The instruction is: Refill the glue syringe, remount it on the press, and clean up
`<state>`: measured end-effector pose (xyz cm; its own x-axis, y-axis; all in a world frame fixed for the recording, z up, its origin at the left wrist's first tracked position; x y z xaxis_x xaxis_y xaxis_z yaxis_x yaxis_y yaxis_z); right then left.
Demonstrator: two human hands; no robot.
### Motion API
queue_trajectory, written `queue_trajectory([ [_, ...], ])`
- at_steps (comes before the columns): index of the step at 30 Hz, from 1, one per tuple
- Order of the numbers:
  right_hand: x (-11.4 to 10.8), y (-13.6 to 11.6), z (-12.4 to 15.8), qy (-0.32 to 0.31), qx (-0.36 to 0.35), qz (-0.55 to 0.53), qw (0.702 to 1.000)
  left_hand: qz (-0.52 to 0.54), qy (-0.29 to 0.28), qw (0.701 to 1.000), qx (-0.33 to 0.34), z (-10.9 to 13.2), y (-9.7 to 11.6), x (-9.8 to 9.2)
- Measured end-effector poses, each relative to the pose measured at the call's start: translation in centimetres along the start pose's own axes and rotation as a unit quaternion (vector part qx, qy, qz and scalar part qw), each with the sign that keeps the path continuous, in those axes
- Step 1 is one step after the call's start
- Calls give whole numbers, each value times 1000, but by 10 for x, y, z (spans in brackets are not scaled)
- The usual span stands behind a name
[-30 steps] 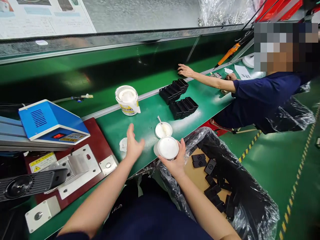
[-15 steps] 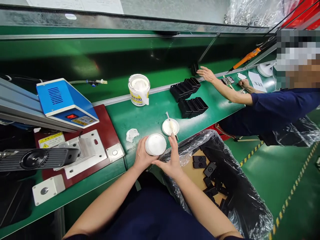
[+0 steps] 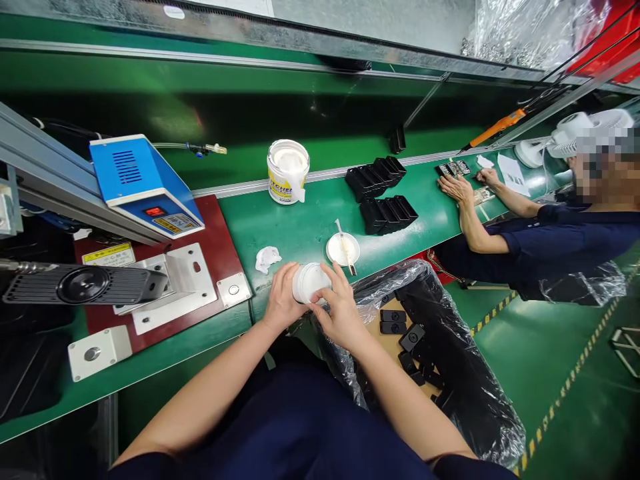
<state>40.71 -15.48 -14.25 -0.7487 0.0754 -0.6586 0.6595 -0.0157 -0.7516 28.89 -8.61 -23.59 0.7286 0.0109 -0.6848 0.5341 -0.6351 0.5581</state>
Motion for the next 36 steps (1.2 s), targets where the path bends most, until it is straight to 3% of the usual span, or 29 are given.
queue_trajectory([
  [4,-3,1,-2,-41,6,-16,999,9,3,1000,-2,4,-1,0],
  [9,-8,2,-2,-13,26,16,999,10,2,1000,-10,4,-2,-2],
  [14,-4,2,-2,-27,28,15,999,15,-2,1000,1,3,-4,-2],
  [24,1,14,-7,-78,77,-63,992,56,-49,997,9,10,-7,7],
  [29,-11,21,-12,-49,88,-151,983,64,-55,996,9,9,-11,9],
  [33,-31,29,-17,-9,125,-292,948,65,-64,996,-23,10,-18,10],
  [36,-35,42,-18,56,173,-452,873,63,-63,995,-55,11,-22,10],
])
Point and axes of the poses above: each hand's wrist, its own z-axis away from the middle knuckle, its own x-axis out of the palm, y = z × x, the point moved 3 cm from there along -z, towards the middle knuckle, and after that the axes turned 14 degrees about -z, right-handed, at the moved point
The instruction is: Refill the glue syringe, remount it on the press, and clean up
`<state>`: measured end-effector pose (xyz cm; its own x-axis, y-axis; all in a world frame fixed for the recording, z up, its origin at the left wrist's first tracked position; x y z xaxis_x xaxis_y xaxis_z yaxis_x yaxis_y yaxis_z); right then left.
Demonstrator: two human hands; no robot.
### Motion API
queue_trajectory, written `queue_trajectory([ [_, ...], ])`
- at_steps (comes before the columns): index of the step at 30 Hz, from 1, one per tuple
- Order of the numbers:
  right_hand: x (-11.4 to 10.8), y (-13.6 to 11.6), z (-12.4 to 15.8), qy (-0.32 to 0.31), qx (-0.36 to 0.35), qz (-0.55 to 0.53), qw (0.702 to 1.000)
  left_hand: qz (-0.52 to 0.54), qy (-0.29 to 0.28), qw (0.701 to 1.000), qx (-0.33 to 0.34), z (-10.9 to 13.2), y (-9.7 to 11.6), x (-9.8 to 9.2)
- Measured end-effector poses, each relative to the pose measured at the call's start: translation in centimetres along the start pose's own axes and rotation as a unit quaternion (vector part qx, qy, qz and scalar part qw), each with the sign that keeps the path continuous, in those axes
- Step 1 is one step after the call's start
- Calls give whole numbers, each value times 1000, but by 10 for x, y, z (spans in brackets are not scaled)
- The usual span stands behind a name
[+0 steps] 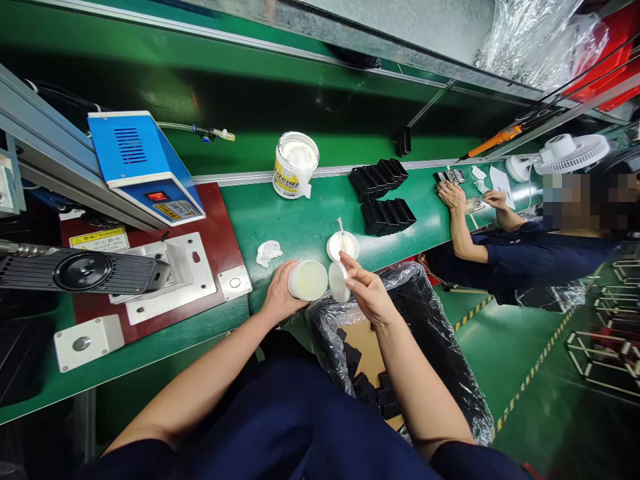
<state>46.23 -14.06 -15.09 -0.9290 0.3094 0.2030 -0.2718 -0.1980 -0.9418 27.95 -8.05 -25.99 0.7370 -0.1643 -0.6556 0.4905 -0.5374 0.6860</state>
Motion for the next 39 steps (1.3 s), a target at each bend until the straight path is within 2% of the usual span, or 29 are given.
queue_trajectory([
  [4,-12,34,-11,68,61,-183,979,-2,1,999,-53,9,-5,0],
  [6,-19,55,-17,111,52,-232,965,-5,6,997,-83,18,-7,-2],
  [9,-27,85,-26,166,29,-292,941,-17,6,993,-115,34,-8,-5],
  [13,-31,120,-28,207,48,-360,908,-39,-7,991,-129,52,-7,-11],
  [17,-32,142,-23,245,67,-367,895,-49,-23,989,-137,59,-10,-14],
  [26,-37,154,-19,308,45,-225,923,-67,-41,988,-137,63,-19,-13],
  [29,-45,143,-9,342,15,-113,933,-69,-31,986,-148,61,-19,-13],
  [32,-58,119,-7,362,-30,30,931,-66,-22,985,-156,58,-19,-11],
  [36,-77,83,-39,339,-64,201,917,-61,-13,987,-149,54,-16,-9],
  [39,-83,73,-75,301,-54,289,907,-41,-8,991,-129,52,-11,-8],
])
Point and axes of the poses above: each hand's wrist, its own z-axis away from the middle knuckle, its own x-axis out of the palm, y = z × x, the point moved 3 cm from there along -z, towards the middle knuckle, and after that the axes turned 14 degrees about -z, right-handed, at the moved point
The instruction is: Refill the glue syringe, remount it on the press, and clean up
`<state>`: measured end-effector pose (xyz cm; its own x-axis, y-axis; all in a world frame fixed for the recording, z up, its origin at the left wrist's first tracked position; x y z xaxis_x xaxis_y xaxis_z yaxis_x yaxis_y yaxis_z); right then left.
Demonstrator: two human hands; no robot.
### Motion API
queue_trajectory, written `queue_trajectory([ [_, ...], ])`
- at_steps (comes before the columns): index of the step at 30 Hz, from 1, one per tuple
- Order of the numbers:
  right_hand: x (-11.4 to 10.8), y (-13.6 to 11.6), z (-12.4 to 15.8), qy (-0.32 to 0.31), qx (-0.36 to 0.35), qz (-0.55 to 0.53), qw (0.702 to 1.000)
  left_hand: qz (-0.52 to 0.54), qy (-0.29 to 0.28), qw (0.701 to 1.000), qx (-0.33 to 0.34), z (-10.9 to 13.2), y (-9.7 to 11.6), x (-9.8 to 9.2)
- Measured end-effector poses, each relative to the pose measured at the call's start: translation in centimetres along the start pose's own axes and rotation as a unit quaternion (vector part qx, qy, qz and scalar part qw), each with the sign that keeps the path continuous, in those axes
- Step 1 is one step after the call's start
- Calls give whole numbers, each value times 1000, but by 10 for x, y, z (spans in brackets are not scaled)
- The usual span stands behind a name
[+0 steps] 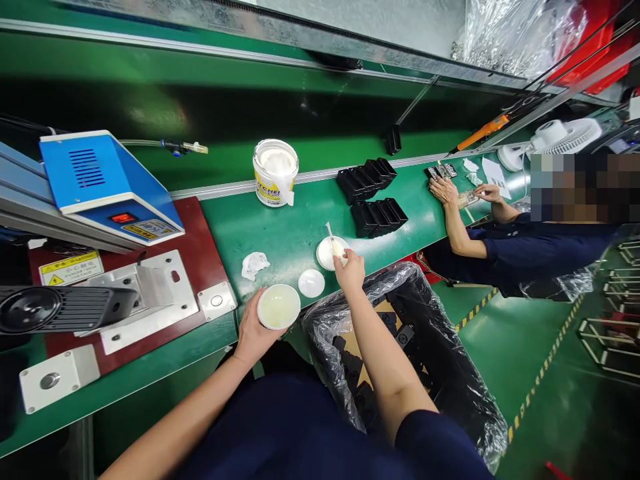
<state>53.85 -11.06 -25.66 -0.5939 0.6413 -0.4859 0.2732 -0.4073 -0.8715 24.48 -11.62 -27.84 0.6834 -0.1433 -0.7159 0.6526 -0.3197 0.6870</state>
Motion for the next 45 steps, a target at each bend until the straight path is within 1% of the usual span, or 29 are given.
queue_trajectory([
  [3,15,1,-19,-22,-9,56,998,17,1,1000,4,-1,5,-1],
  [5,20,3,-23,-25,-14,78,997,20,3,1000,-2,-2,7,-4],
  [7,20,4,-24,-25,-22,87,996,17,-1,1000,-13,-3,8,-7],
  [11,11,-2,-22,-9,-48,69,996,11,-10,999,-39,-4,10,-12],
  [13,4,-9,-20,4,-63,52,997,18,-12,999,-44,-6,11,-13],
  [15,-7,-20,-12,-1,-76,17,997,26,-10,999,-39,-11,15,-12],
  [17,-20,-35,4,-41,-83,-41,995,27,4,999,-33,-19,21,-12],
  [19,-35,-53,27,-112,-87,-81,987,23,21,999,-30,-28,28,-13],
  [21,-52,-71,53,-175,-106,-46,978,20,38,999,-27,-37,35,-13],
  [23,-65,-88,77,-212,-155,24,965,14,53,998,-18,-45,41,-14],
  [25,-72,-100,95,-232,-216,86,944,5,70,998,-6,-50,46,-16],
  [28,-70,-109,110,-243,-284,168,912,-9,90,996,21,-52,51,-20],
  [31,-63,-111,114,-245,-326,261,875,-22,98,994,42,-51,54,-25],
  [34,-57,-112,115,-242,-340,347,840,-33,101,993,42,-50,55,-29],
  [37,-50,-111,117,-237,-341,404,815,-41,103,993,39,-49,55,-31],
  [42,-40,-111,123,-242,-353,450,784,-42,105,993,34,-51,54,-32],
  [45,-43,-113,123,-247,-364,464,769,-44,108,993,31,-54,53,-34],
])
Point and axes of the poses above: each hand's wrist, its own z-axis away from the middle knuckle, its own x-axis out of the palm, y = z × x, the point moved 3 cm from there along -z, towards the middle knuckle, and after that the axes turned 14 degrees about -z, right-handed, at the moved point
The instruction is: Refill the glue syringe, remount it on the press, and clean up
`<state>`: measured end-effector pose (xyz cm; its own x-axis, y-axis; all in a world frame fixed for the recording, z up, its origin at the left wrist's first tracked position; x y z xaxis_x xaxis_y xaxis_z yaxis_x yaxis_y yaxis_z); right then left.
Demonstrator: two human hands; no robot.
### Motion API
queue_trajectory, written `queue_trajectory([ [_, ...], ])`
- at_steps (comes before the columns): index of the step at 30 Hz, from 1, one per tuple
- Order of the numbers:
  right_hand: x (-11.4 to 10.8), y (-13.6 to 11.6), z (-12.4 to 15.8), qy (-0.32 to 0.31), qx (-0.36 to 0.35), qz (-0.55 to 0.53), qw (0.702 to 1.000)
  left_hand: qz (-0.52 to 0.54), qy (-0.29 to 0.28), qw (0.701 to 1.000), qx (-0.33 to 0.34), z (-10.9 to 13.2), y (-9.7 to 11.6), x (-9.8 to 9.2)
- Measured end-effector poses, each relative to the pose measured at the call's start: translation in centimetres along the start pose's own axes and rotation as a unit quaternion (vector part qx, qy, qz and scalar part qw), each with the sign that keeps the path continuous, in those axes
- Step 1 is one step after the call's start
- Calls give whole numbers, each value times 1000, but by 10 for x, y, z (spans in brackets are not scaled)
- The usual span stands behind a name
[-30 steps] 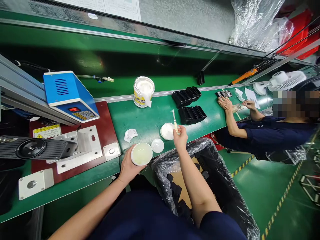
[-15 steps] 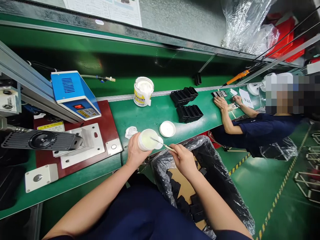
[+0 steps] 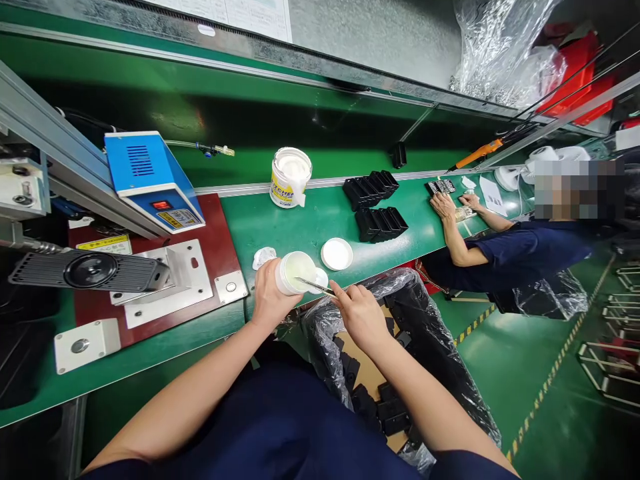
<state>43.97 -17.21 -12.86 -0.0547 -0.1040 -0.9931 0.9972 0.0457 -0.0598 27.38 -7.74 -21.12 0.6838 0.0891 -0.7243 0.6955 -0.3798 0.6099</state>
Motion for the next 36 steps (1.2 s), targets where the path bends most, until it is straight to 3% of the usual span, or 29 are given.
queue_trajectory([
  [6,-22,16,19,-22,3,30,999,-13,30,999,-20,-13,-5,-1],
  [8,-32,23,26,-3,23,16,1000,-14,34,999,-28,-18,-6,-2],
  [12,-47,32,31,65,90,-166,980,3,25,999,-28,-22,-4,-2],
  [15,-39,28,23,-7,137,-402,905,30,13,999,-33,-17,0,0],
  [18,-26,19,12,-119,177,-584,783,62,-16,997,-36,-9,3,3],
  [20,-22,15,6,-160,194,-654,713,78,-38,996,-36,-3,4,5],
  [23,-22,13,0,-187,209,-701,656,93,-55,993,-37,3,2,5],
  [26,-23,14,-2,-214,221,-698,646,106,-64,992,-33,5,0,4],
  [30,-19,15,0,-250,219,-638,695,121,-66,990,-20,5,-3,3],
  [32,-18,16,1,-254,217,-626,705,131,-68,989,-13,4,-4,3],
  [36,-20,20,10,-280,220,-641,680,146,-68,987,-10,4,-7,3],
])
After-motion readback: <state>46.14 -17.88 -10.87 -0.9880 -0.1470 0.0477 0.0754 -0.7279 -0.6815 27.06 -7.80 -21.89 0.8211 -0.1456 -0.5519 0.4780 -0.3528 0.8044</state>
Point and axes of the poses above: each hand's wrist, its own z-axis away from the middle knuckle, its own x-axis out of the palm, y = z × x, the point moved 3 cm from there along -z, towards the middle knuckle, and after that the axes turned 14 degrees about -z, right-handed, at the moved point
